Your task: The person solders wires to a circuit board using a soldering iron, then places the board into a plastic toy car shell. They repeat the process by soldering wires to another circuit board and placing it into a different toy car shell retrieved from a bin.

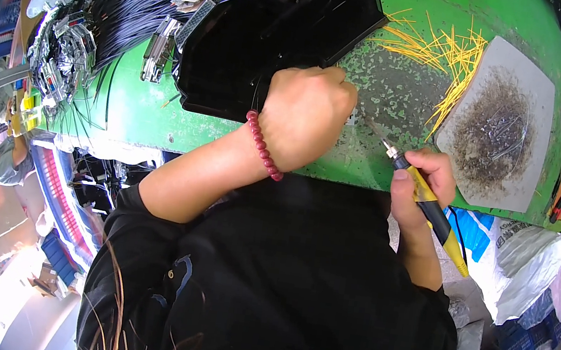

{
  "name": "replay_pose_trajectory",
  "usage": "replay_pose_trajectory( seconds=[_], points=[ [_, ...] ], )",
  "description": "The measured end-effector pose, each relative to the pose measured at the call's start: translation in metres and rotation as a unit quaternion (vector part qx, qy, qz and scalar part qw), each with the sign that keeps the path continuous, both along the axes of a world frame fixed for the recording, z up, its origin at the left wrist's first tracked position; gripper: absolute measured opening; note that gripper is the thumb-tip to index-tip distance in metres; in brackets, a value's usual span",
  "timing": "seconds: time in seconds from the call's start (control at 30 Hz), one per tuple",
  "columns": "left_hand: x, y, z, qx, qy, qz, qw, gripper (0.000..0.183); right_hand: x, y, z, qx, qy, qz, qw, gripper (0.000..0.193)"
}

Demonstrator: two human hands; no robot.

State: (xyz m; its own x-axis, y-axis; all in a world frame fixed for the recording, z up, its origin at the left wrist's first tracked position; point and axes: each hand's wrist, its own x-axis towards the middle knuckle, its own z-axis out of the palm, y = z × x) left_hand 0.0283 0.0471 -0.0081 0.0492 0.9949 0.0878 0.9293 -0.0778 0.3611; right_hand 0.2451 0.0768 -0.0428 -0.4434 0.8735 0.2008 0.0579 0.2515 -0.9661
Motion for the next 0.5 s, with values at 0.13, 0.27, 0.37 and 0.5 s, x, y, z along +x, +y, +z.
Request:
replay_pose_trajectory(
  seconds=[0.13,0.27,0.37,0.5],
  points=[
    [-0.0002,-0.0009,-0.0003,-0.005,-0.001,0.0,1.0,0.009,-0.0058,-0.0032,0.0002,0.032,-0.011,0.005,0.999,0.02],
    [0.0003,-0.0018,-0.0026,0.002,-0.012,0.008,1.0,0.009,-0.0053,-0.0024,0.001,0.017,-0.016,0.014,1.0,0.02],
    [0.0003,-0.0021,-0.0044,0.014,-0.037,0.015,0.999,0.009,-0.0055,-0.0017,0.0009,0.036,-0.019,0.013,0.999,0.019],
    [-0.0002,-0.0034,-0.0051,0.025,-0.07,0.022,0.997,0.009,-0.0058,-0.002,-0.0009,0.035,-0.015,0.016,0.999,0.019]
  ],
)
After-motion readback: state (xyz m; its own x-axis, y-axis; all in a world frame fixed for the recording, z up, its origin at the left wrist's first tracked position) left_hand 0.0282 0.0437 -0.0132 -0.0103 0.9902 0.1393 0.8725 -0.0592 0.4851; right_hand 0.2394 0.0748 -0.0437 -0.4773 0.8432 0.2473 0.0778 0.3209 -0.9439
